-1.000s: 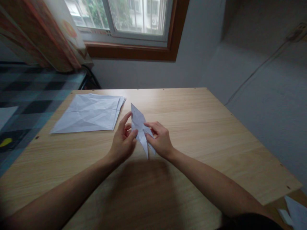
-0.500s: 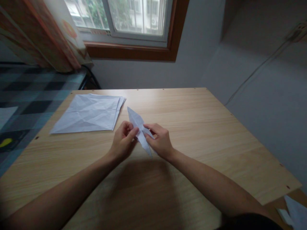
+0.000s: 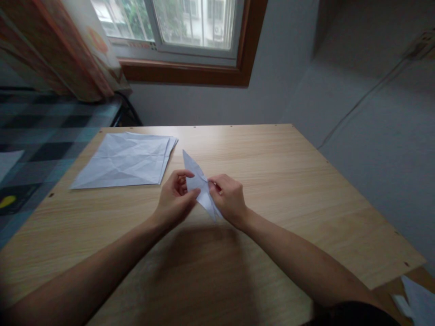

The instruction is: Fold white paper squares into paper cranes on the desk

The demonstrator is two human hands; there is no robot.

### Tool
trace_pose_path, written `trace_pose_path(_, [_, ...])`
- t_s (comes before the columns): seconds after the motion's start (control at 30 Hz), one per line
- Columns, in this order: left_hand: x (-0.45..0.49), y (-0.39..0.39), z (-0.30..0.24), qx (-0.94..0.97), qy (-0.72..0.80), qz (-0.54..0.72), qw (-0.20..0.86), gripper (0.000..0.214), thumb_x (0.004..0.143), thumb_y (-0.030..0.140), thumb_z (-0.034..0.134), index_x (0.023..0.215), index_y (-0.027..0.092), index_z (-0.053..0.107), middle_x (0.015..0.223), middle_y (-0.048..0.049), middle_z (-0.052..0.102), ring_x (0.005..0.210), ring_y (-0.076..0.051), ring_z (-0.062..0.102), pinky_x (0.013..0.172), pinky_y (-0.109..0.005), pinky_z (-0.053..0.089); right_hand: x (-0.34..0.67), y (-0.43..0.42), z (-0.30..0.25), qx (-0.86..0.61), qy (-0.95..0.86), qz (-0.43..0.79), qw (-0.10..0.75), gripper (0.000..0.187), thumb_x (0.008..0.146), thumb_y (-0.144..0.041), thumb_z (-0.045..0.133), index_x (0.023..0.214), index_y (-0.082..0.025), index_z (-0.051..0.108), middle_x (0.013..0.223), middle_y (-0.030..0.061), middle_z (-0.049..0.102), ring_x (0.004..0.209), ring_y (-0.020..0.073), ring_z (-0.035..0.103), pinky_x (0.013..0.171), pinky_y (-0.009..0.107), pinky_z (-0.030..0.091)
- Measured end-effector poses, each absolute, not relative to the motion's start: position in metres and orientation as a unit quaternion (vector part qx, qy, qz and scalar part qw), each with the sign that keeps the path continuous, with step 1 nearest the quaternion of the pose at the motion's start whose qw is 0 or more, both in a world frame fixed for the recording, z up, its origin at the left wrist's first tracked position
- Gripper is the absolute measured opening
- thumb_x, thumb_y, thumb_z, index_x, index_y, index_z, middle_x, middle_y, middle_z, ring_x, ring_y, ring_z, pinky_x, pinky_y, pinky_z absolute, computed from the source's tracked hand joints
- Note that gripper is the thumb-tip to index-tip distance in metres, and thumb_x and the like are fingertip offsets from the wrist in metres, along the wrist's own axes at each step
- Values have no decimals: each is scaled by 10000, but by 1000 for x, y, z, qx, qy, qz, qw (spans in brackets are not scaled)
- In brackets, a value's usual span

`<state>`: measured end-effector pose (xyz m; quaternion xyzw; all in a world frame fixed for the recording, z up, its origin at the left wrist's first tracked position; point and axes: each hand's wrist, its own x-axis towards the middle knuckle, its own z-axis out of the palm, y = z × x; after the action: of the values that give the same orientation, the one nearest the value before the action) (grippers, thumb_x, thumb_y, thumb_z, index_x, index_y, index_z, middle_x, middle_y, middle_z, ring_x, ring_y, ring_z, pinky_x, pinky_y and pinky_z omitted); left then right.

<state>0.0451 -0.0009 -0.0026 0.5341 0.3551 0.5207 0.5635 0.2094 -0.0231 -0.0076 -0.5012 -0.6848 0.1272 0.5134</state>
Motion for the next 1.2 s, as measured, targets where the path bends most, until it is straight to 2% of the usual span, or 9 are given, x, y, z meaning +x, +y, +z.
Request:
trace_pose_path(0.2, [45,-1,-1,505,358,543,568,438,625,120,693,986,218,465,837,48,589,572,-74,559,518,-193,424,208,-15,-14,-479,-532,370,593,108,810,-298,656,868,-215,619,653,-31,647,559,127,585,534,243,468])
trace_pose_path(0.27, [44,0,0,501,350,545,573,484,603,106,694,1015,223,468,853,49,592,577,-72,550,517,-189,419,206,-13,-15,-443,-499,452,592,215,759,-324,709,898,-231,575,612,-64,611,525,117,559,519,234,459])
trace_pose_path(0.37, [43,2,0,507,339,537,584,510,595,101,698,1047,221,495,817,50,601,602,-82,547,540,-190,422,204,-16,-15,-413,-512,504,560,276,715,-346,764,873,-237,566,654,-55,620,557,120,560,536,244,464])
trace_pose_path(0.47, [42,5,-2,505,329,529,598,476,587,107,710,1015,210,529,788,44,622,630,-98,564,577,-204,443,203,-23,-12,-392,-584,455,546,183,759,-327,747,852,-228,623,702,-34,608,607,122,550,565,255,465])
trace_pose_path(0.6, [41,9,-8,476,319,539,617,391,549,88,710,893,192,557,802,36,633,667,-103,575,603,-210,456,202,-31,-5,-377,-695,287,541,63,863,-243,639,902,-230,687,856,19,642,762,153,593,685,302,503])
trace_pose_path(0.73, [39,10,-9,450,323,541,633,360,535,71,687,840,192,542,788,47,607,647,-92,549,584,-201,443,202,-31,-6,-420,-718,166,530,54,843,-219,655,892,-230,672,925,40,619,757,157,584,650,305,513])
trace_pose_path(0.93, [40,7,-6,447,326,536,638,369,538,90,698,838,196,512,778,57,586,623,-85,534,556,-195,426,204,-30,-10,-433,-744,66,505,185,788,-230,698,964,-247,642,979,63,609,855,205,613,701,350,564])
trace_pose_path(1.1, [40,7,-4,445,322,523,652,385,540,102,740,835,197,512,778,52,609,617,-88,550,557,-202,437,203,-31,-8,-443,-731,91,512,133,804,-182,649,917,-248,622,909,44,636,794,191,625,728,356,566])
trace_pose_path(1.2, [41,6,-2,442,316,517,662,381,528,87,742,821,194,523,741,53,618,613,-94,558,565,-204,448,200,-27,-11,-448,-670,237,542,220,796,-195,669,993,-251,585,835,-3,630,675,139,607,646,296,548])
